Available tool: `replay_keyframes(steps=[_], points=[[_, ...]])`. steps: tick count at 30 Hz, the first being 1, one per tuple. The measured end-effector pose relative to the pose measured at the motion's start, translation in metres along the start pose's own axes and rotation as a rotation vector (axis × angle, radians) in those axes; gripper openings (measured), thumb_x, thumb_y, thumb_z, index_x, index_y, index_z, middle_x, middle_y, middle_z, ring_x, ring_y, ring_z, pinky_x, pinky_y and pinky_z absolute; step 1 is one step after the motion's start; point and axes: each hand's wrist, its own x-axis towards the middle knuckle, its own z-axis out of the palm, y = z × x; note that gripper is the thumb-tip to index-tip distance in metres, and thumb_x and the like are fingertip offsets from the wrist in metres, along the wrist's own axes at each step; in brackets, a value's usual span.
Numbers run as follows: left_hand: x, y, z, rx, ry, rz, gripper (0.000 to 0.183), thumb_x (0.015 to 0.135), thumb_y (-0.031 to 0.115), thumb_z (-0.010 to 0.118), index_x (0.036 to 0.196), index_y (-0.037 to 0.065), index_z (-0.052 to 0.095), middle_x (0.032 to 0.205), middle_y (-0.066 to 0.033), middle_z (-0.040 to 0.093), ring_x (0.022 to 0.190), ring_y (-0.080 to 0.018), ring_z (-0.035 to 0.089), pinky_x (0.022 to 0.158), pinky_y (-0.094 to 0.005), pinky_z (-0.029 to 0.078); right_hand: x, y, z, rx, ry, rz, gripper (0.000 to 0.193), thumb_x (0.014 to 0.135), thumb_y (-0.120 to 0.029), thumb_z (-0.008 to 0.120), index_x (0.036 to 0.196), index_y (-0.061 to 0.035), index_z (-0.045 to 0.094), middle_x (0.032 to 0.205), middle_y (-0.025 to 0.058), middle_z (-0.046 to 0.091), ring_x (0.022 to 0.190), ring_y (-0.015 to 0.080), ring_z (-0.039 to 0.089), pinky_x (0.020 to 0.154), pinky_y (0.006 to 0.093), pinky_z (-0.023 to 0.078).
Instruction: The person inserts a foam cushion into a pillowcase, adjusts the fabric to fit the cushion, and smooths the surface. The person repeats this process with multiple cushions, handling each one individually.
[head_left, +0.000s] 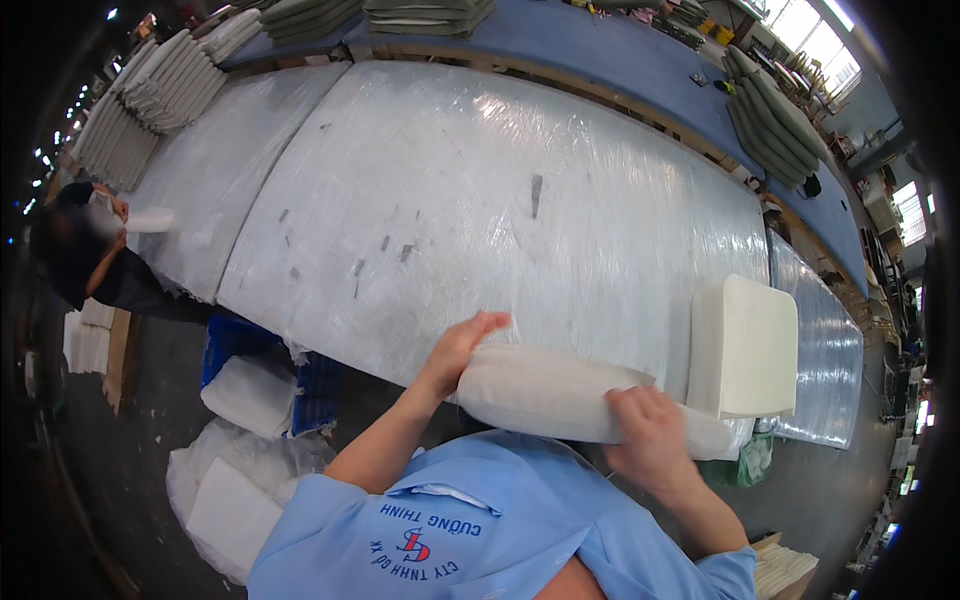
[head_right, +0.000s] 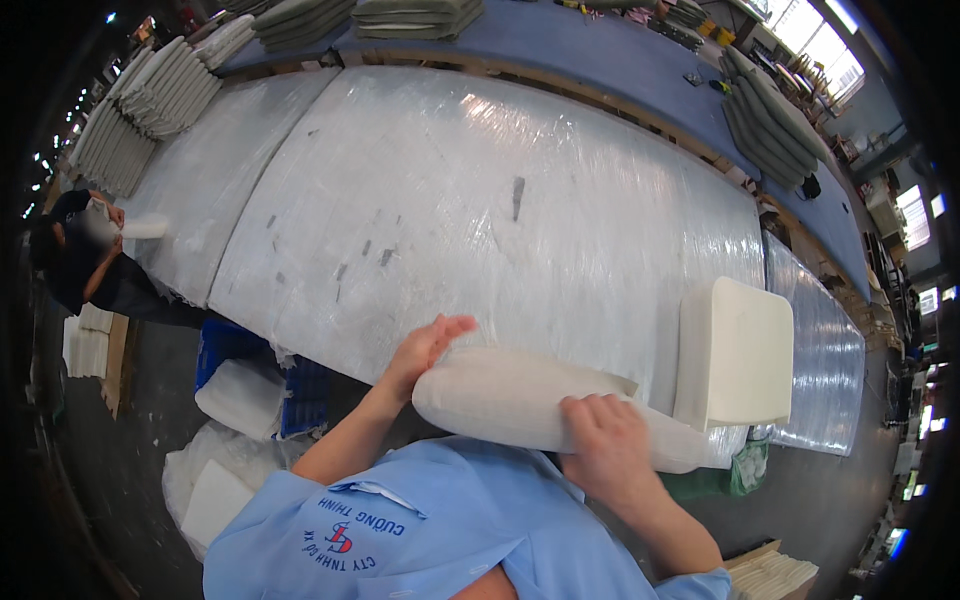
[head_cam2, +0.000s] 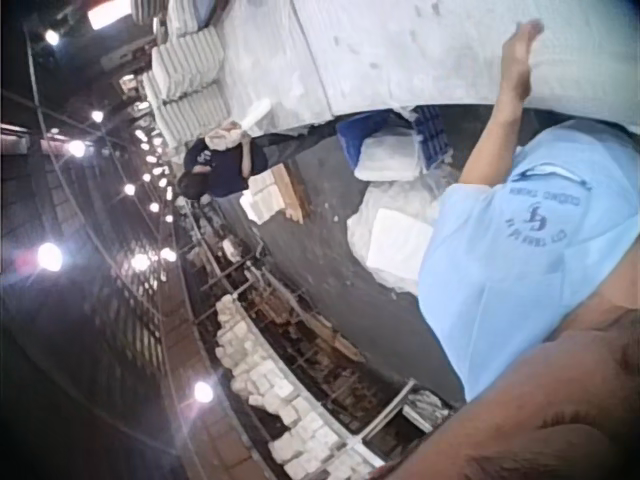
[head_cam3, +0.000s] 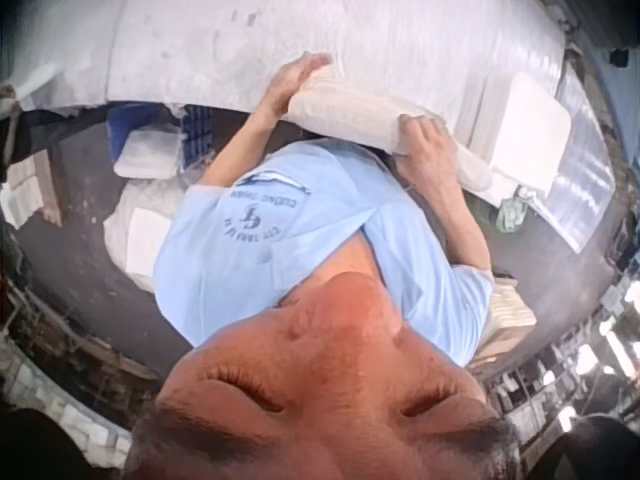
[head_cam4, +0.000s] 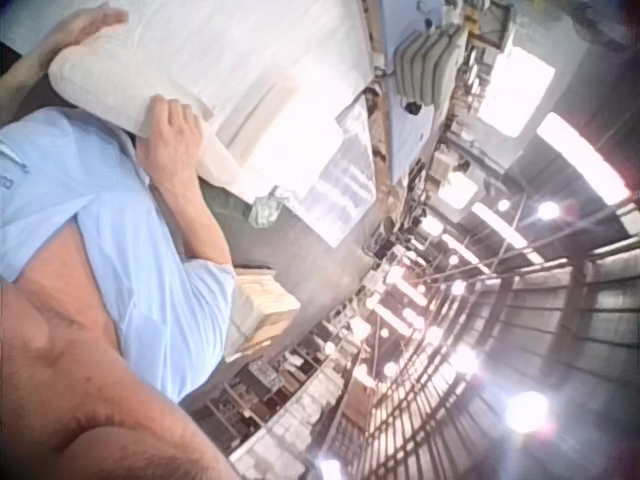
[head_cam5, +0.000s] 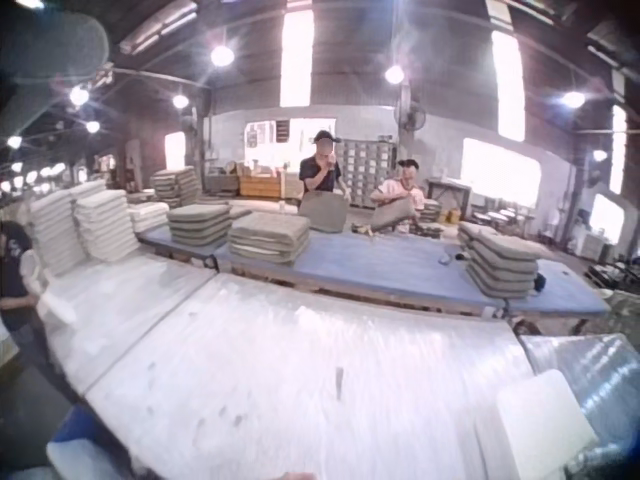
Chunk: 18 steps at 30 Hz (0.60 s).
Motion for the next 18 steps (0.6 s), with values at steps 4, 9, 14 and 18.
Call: replay_keyframes(steps=[4, 9, 14, 18], points=[[-0.021, -0.035, -0.004, 0.007, -0.15, -0.206, 0.053, 0.112, 0.041, 0.052, 0.143, 0.0, 0.065, 0.143, -0.0142, 0.066, 0.131, -0.0214, 0.061, 0.114, -0.0353, 0.044, -0.013, 0.001, 0.024, -0.025, -0.271, 0.038, 0.054, 0.067, -0.014, 0.081, 0.117, -0.0028, 0.065, 0.104, 0.017, 0.064, 0.099, 0.0374, 0.064, 0.089, 0.0463, 0.053], [-0.017, -0.055, -0.012, 0.086, -0.147, -0.369, 0.049, 0.109, 0.036, 0.055, 0.141, 0.001, 0.067, 0.134, -0.0117, 0.071, 0.126, -0.0204, 0.063, 0.109, -0.0339, 0.048, 0.016, 0.075, 0.001, 0.663, -0.697, 0.141, 0.055, 0.092, -0.035, 0.081, 0.139, -0.0105, 0.069, 0.12, 0.0148, 0.072, 0.109, 0.0315, 0.07, 0.094, 0.0428, 0.056], [0.037, -0.103, -0.042, 0.511, -0.229, -0.348, 0.049, 0.104, 0.034, 0.064, 0.142, 0.004, 0.066, 0.141, -0.0142, 0.067, 0.128, -0.0246, 0.063, 0.112, -0.037, 0.047, 0.086, 0.144, 0.123, 0.392, -0.713, 0.424, 0.047, 0.096, -0.034, 0.073, 0.135, -0.0084, 0.071, 0.119, 0.0149, 0.076, 0.111, 0.0308, 0.071, 0.097, 0.0417, 0.056], [0.083, -0.109, -0.027, 1.188, -0.315, -0.334, 0.05, 0.098, 0.031, 0.068, 0.14, 0.005, 0.064, 0.14, -0.0192, 0.066, 0.13, -0.033, 0.062, 0.109, -0.0426, 0.048, 0.102, 0.171, 0.226, 0.163, -0.709, 0.435, 0.043, 0.096, -0.032, 0.071, 0.132, -0.009, 0.072, 0.127, 0.0163, 0.071, 0.122, 0.0338, 0.067, 0.103, 0.0438, 0.055]])
